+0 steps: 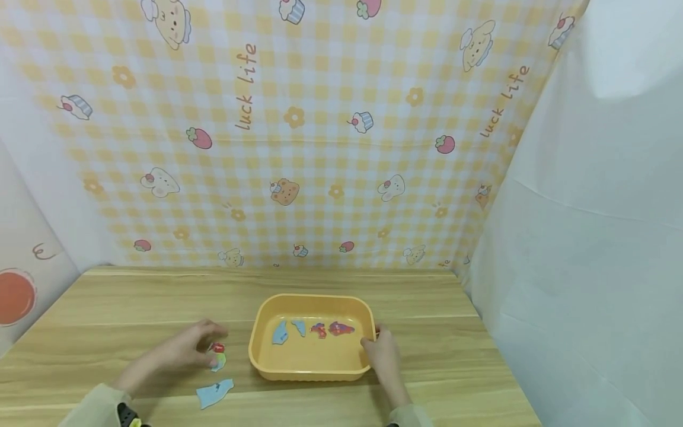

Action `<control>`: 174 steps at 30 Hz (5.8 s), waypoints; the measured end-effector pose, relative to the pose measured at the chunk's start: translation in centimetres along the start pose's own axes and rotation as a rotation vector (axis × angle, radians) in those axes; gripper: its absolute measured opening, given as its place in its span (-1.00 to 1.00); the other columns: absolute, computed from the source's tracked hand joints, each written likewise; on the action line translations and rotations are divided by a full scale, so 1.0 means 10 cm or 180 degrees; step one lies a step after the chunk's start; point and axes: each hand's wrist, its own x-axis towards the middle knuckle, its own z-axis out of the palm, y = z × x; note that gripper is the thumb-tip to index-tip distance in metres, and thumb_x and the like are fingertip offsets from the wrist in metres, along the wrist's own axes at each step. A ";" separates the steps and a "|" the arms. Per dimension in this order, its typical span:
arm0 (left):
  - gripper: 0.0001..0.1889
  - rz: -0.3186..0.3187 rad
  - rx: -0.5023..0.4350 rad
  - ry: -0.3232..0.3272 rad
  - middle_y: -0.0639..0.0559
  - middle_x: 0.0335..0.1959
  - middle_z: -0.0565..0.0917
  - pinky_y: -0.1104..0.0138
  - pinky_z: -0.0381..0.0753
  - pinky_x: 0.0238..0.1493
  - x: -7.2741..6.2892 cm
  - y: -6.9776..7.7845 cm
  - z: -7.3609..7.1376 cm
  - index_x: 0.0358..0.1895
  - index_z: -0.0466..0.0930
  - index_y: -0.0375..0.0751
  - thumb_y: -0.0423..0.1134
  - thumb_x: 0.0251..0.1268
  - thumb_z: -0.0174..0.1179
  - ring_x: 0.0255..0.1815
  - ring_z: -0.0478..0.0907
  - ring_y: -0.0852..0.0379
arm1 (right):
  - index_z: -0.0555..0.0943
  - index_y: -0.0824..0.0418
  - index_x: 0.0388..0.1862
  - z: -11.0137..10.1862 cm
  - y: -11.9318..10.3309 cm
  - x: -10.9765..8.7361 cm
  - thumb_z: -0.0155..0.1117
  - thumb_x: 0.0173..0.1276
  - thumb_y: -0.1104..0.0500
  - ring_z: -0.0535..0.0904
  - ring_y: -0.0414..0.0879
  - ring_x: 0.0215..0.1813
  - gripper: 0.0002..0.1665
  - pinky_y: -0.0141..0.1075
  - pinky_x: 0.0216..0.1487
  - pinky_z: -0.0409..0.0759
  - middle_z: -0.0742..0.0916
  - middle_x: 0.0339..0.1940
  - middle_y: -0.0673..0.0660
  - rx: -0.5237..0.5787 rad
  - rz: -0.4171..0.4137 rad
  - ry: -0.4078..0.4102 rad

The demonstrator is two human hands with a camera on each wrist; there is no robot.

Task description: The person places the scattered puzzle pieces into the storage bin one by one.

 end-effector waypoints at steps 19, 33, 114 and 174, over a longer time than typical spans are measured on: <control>-0.48 0.0021 0.0192 -0.0317 0.02 -0.15 0.42 0.21 0.51 -0.06 0.03 0.04 -0.01 -0.11 0.48 -0.23 -0.14 -0.22 0.42 -0.06 0.41 0.05 | 0.44 0.54 -0.09 -0.01 -0.02 -0.01 0.18 0.09 0.32 0.56 -0.01 -0.36 -0.59 -0.23 -0.38 0.60 0.62 -0.32 0.34 0.0033 -0.0013 0.0016; -0.51 0.0071 0.0052 -0.0259 0.02 -0.29 0.44 0.45 0.46 -0.29 0.01 0.07 0.02 -0.21 0.39 -0.28 -0.23 -0.26 0.43 -0.27 0.40 0.18 | 0.44 0.54 -0.09 0.00 0.00 -0.02 0.19 0.09 0.32 0.56 -0.02 -0.36 -0.59 -0.24 -0.37 0.60 0.62 -0.31 0.34 -0.0011 -0.0009 0.0046; -0.86 0.0023 0.0003 0.0408 -0.02 -0.32 0.61 0.39 0.55 -0.33 0.43 0.52 -0.27 -0.20 0.51 -0.32 -0.36 0.20 0.14 -0.29 0.54 0.16 | 0.44 0.53 -0.07 0.01 -0.01 -0.04 0.18 0.08 0.31 0.55 -0.04 -0.39 -0.57 -0.26 -0.39 0.59 0.62 -0.33 0.31 0.0041 -0.0026 0.0050; -0.95 0.0924 0.0082 -0.0525 0.05 -0.50 0.50 0.50 0.35 -0.49 1.33 1.43 0.36 -0.38 0.46 -0.26 -0.39 0.22 0.12 -0.52 0.35 0.27 | 0.44 0.52 -0.06 0.02 -0.03 -0.01 0.21 0.09 0.31 0.55 -0.04 -0.38 -0.56 -0.26 -0.39 0.59 0.62 -0.34 0.30 0.0084 0.0019 0.0088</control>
